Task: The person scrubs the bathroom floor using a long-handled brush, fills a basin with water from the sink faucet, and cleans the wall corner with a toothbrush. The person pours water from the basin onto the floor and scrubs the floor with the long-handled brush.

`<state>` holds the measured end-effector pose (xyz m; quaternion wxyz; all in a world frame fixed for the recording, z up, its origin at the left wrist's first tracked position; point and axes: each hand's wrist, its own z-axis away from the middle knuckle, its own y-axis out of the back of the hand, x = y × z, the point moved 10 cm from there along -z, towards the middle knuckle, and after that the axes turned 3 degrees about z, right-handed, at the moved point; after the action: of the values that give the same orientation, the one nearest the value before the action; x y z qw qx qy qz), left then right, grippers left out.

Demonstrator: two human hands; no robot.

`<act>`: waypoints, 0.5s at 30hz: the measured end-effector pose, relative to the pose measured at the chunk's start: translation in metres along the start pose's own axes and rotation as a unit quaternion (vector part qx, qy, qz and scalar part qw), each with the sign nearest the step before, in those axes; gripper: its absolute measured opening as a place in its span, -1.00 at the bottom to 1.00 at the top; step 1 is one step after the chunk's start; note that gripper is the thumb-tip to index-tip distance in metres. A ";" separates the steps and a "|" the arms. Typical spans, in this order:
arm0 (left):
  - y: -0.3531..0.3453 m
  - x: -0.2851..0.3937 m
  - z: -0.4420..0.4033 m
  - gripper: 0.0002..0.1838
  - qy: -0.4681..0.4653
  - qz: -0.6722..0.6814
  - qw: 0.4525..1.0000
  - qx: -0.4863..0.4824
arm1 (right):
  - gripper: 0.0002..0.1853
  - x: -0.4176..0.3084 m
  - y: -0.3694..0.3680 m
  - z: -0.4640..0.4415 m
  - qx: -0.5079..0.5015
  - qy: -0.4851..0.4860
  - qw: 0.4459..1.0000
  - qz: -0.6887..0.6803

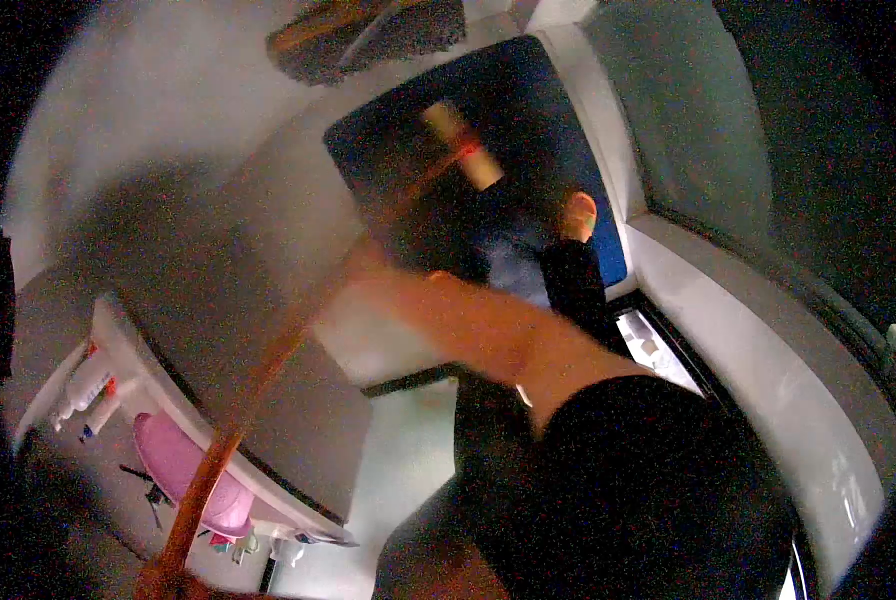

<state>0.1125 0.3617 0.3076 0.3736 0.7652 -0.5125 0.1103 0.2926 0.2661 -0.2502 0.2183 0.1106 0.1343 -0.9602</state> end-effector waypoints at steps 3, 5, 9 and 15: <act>-0.094 -0.114 0.088 -0.67 0.419 0.544 0.727 0.000 | -0.80 -0.126 0.074 -0.047 0.024 0.355 0.748 0.560; -0.157 -0.125 0.123 -0.63 0.439 0.504 0.744 0.019 | -0.79 -0.164 0.103 -0.081 0.090 0.447 0.537 0.710; -0.155 -0.153 0.110 -0.63 0.454 0.441 0.772 0.061 | -0.71 -0.178 0.108 -0.155 0.088 0.477 0.771 0.413; 0.027 -0.178 0.012 -0.73 0.400 0.450 0.795 -0.073 | -0.85 -0.039 -0.152 -0.143 0.063 0.394 0.675 0.621</act>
<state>0.0066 0.4733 0.2130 0.5088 0.3063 -0.6101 0.5244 0.2805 0.4567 -0.3419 0.6838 0.5501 0.0478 -0.4770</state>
